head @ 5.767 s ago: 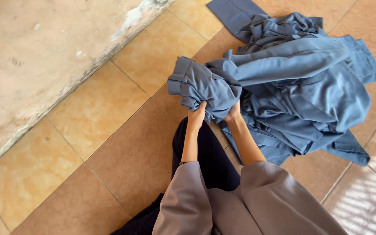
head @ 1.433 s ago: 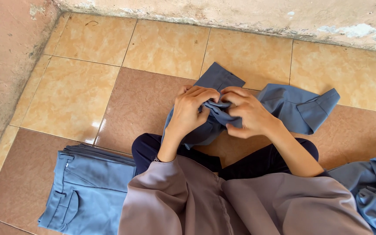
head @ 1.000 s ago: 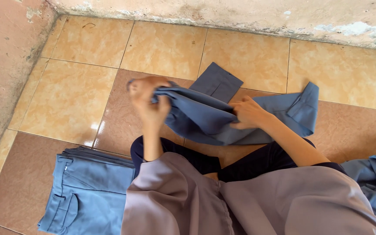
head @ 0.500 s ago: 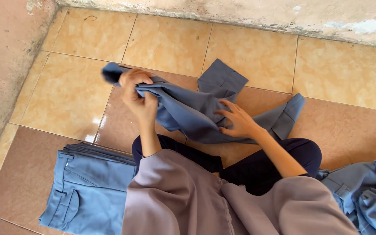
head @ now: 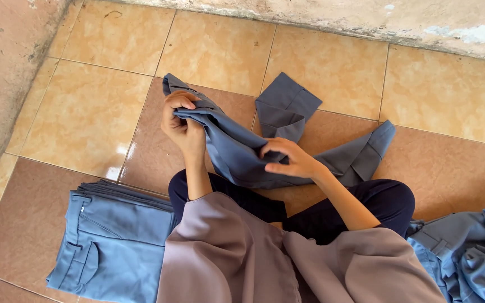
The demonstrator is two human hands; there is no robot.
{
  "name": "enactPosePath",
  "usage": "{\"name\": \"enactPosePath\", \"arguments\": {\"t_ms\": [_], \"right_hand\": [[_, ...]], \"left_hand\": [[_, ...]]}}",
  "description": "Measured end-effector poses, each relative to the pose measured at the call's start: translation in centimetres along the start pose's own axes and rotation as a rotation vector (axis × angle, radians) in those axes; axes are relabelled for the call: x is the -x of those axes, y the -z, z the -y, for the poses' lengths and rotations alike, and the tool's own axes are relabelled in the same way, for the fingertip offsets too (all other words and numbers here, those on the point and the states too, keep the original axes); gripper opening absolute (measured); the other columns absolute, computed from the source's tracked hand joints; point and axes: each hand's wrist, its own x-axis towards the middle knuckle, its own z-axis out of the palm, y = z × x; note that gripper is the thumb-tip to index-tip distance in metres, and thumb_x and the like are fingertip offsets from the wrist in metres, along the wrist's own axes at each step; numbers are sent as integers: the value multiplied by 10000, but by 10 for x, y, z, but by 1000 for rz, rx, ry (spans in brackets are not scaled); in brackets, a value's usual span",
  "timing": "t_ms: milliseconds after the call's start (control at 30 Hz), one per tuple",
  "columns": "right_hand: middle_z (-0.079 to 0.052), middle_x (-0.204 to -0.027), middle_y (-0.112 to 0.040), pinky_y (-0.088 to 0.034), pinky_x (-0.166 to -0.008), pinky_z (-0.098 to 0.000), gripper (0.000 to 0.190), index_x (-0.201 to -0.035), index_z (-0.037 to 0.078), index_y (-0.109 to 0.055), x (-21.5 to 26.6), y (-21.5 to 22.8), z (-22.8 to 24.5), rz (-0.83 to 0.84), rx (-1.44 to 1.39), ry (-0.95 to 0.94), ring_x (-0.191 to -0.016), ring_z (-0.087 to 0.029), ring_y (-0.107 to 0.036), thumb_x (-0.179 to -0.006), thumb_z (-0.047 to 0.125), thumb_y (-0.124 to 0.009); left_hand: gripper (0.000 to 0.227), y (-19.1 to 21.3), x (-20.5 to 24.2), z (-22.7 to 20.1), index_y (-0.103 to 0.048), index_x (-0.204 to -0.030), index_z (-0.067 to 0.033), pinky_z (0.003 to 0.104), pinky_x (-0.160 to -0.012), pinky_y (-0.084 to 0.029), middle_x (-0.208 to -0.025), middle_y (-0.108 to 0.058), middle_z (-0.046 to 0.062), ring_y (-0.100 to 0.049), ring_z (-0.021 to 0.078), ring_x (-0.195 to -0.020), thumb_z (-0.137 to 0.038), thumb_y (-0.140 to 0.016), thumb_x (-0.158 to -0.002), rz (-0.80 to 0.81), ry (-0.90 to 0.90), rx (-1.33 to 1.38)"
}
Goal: Folding multiple pairs of blue pants into neat rectangular shapes while sitting on the floor.
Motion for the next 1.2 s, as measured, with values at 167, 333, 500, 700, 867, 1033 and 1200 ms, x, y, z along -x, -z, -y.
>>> {"name": "enactPosePath", "arguments": {"t_ms": [167, 333, 500, 700, 867, 1033, 1200], "right_hand": [[-53, -783, -681, -426, -748, -428, 512, -901, 221, -685, 35, -3, -32, 211, 609, -151, -828, -275, -659, -789, 721, -702], [-56, -752, -678, -404, -785, -423, 664, -920, 187, -623, 80, -13, -80, 180, 784, -331, -837, -242, -672, -711, 813, -694], [30, -960, -676, -449, -893, -466, 359, -773, 201, -736, 115, -5, -147, 401, 1129, -479, -999, -175, -651, -690, 550, -714], [18, -695, -663, -413, -712, -452, 191, -754, 260, -720, 132, 142, -172, -119, 1633, -606, -731, -206, -702, -859, 398, -642], [-2, -1285, -741, -298, -922, -345, 63, -906, 182, -724, 90, 212, 17, -857, 1756, -157, -1036, -136, -585, -937, 138, -757], [-132, -1150, -713, -413, -799, -396, 139, -889, 42, -633, 97, 174, 90, -1020, 1920, 172, -899, -318, -576, -902, 60, -771], [90, -1132, -740, -348, -959, -442, 162, -747, 249, -644, 135, 128, -50, -575, 1891, -51, -1028, -126, -658, -749, 288, -802]], "left_hand": [[331, 2, -1, -2, -510, -748, -61, 363, -764, -461, -734, -576, 141, -542, 275, -742, 238, -422, -859, -26, -2, -29], [332, 7, -1, -1, -513, -745, -62, 350, -764, -458, -738, -579, 139, -543, 267, -740, 239, -422, -848, -53, -8, -31], [341, 9, 2, 1, -545, -730, -50, 330, -767, -488, -737, -622, 154, -605, 276, -730, 265, -455, -828, -90, 56, -78], [352, 12, -1, 62, -596, -823, -71, 262, -805, -491, -800, -657, 67, -577, 114, -797, 255, -469, -789, -205, 223, -49], [289, 5, -27, 100, -653, -906, -76, 310, -881, -498, -926, -729, 63, -659, 171, -925, 194, -623, -809, -255, 177, -15], [267, 27, -46, 110, -623, -908, -116, 461, -1185, -427, -978, -730, 34, -645, 230, -1172, 144, -679, -877, -329, 16, 230], [323, 129, 44, 234, -474, -787, -63, 500, -1025, -488, -887, -693, 163, -708, 323, -1013, 200, -644, -868, -287, 100, -352]]}}
